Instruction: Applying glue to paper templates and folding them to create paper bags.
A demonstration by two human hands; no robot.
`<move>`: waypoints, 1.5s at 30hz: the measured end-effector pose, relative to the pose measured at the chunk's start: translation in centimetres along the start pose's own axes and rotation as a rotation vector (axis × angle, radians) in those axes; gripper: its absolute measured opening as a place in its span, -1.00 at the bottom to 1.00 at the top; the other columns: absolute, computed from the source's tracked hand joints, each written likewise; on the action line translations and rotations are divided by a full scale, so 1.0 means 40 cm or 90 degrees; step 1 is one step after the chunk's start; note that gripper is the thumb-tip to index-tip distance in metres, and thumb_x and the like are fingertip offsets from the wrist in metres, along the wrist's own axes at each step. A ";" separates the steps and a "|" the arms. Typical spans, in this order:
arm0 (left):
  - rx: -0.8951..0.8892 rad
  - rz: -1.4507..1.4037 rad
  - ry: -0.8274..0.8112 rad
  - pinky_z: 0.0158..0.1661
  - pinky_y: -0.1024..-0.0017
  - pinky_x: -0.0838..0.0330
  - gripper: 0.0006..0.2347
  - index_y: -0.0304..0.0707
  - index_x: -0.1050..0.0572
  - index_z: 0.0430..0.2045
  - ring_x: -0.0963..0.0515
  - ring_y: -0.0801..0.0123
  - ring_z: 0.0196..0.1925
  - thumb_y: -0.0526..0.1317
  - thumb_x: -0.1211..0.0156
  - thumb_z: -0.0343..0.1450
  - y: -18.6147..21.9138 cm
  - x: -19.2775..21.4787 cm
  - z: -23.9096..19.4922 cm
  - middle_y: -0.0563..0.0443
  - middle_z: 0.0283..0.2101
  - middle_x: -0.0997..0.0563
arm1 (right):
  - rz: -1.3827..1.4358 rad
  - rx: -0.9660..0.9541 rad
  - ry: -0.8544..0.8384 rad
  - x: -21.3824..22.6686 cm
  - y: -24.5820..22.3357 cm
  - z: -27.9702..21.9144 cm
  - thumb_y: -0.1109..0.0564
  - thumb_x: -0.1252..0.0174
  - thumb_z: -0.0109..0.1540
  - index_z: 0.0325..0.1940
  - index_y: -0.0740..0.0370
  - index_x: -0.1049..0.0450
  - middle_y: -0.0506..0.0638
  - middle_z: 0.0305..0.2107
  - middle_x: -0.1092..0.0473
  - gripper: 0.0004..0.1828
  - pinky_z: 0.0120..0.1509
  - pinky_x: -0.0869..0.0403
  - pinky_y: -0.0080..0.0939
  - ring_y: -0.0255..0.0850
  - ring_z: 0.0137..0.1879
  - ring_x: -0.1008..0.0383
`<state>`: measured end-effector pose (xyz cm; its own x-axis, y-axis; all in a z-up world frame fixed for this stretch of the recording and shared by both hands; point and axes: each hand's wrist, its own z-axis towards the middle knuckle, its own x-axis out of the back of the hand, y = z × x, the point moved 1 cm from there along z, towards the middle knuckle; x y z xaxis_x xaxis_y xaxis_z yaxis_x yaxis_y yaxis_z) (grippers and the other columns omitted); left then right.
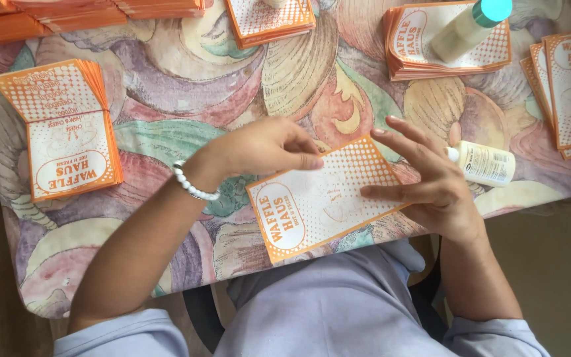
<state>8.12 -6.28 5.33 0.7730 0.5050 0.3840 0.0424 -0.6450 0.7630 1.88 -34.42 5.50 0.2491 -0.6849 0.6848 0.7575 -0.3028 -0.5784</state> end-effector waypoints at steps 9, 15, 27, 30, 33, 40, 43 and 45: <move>-0.126 -0.378 0.124 -0.27 0.71 -0.49 -0.86 -0.32 -0.71 -0.39 -0.63 0.63 -0.32 -0.23 -0.42 0.32 -0.018 -0.118 0.026 0.10 -0.36 -0.74 | 0.077 -0.052 0.104 0.031 0.014 -0.039 -0.04 -0.19 0.32 0.45 0.16 -0.23 0.36 0.56 0.04 -0.36 0.85 -0.13 0.38 0.29 0.72 -0.01; -0.357 -0.610 0.325 -0.14 0.58 -0.69 -0.82 -0.42 -0.66 -0.29 -0.72 0.39 -0.23 -0.43 -0.45 0.27 -0.016 -0.197 0.027 -0.18 -0.23 -0.73 | 0.573 -0.115 0.292 -0.004 0.060 -0.010 -0.31 -0.29 0.00 0.66 0.20 0.37 0.63 0.44 -0.01 0.40 0.75 -0.14 0.34 0.38 0.64 -0.05; -0.360 -0.643 0.427 -0.15 0.61 -0.64 -0.87 -0.35 -0.67 -0.30 -0.65 0.52 -0.20 -0.37 -0.43 0.33 -0.013 -0.215 0.016 -0.01 -0.27 -0.72 | 0.105 -0.156 0.481 -0.024 -0.025 0.084 0.04 -0.36 0.17 0.58 0.31 -0.11 0.09 0.51 -0.12 -0.04 0.87 0.00 -0.12 -0.16 0.68 -0.06; -0.367 -0.643 0.391 -0.12 0.52 -0.71 -0.83 -0.41 -0.64 -0.25 -0.73 0.36 -0.19 -0.34 -0.42 0.34 0.001 -0.206 -0.010 -0.15 -0.23 -0.73 | 0.071 -0.180 0.494 -0.027 -0.032 0.083 0.07 -0.40 0.15 0.55 0.35 -0.13 0.14 0.47 -0.16 -0.04 0.84 -0.02 -0.14 -0.15 0.64 -0.12; -0.448 -0.377 0.505 0.09 0.40 -0.71 -0.61 -0.24 -0.52 0.05 -0.72 0.22 0.08 -0.16 -0.41 0.35 0.034 -0.188 -0.058 -0.17 0.05 -0.67 | 0.083 -0.175 0.509 -0.028 -0.037 0.076 0.15 -0.41 0.15 0.55 0.34 -0.14 0.12 0.47 -0.17 -0.06 0.83 -0.04 -0.20 -0.21 0.63 -0.12; -0.518 -0.259 0.598 -0.10 0.58 -0.63 -0.87 -0.14 -0.62 -0.19 -0.77 0.44 -0.16 -0.21 -0.35 0.44 0.124 -0.134 -0.117 0.05 -0.14 -0.73 | 0.098 -0.191 0.475 -0.039 -0.069 0.073 0.23 -0.40 0.11 0.54 0.47 -0.11 0.29 0.36 -0.25 -0.02 0.75 -0.15 -0.30 -0.14 0.45 -0.30; -0.491 -0.238 0.612 -0.06 0.57 -0.63 -0.90 -0.16 -0.64 -0.25 -0.78 0.41 -0.12 -0.26 -0.38 0.41 0.129 -0.128 -0.128 0.02 -0.18 -0.74 | 0.105 -0.210 0.443 -0.028 -0.086 0.083 0.22 -0.39 0.14 0.47 0.48 -0.21 0.27 -0.02 -0.44 -0.14 0.56 -0.20 -0.37 -0.20 0.22 -0.40; -0.481 -0.251 0.597 -0.05 0.58 -0.63 -0.90 -0.17 -0.65 -0.26 -0.78 0.41 -0.11 -0.27 -0.38 0.41 0.128 -0.124 -0.134 0.01 -0.19 -0.74 | 0.087 -0.213 0.419 -0.023 -0.096 0.089 0.19 -0.40 0.18 0.40 0.46 -0.34 0.16 -0.27 -0.52 -0.26 0.42 -0.23 -0.36 -0.29 0.17 -0.36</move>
<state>1.11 -9.01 10.13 0.0331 0.9983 0.0475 -0.4426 -0.0280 0.8963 0.89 -30.29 8.64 -0.1639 -0.9539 0.2513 0.4949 -0.2998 -0.8156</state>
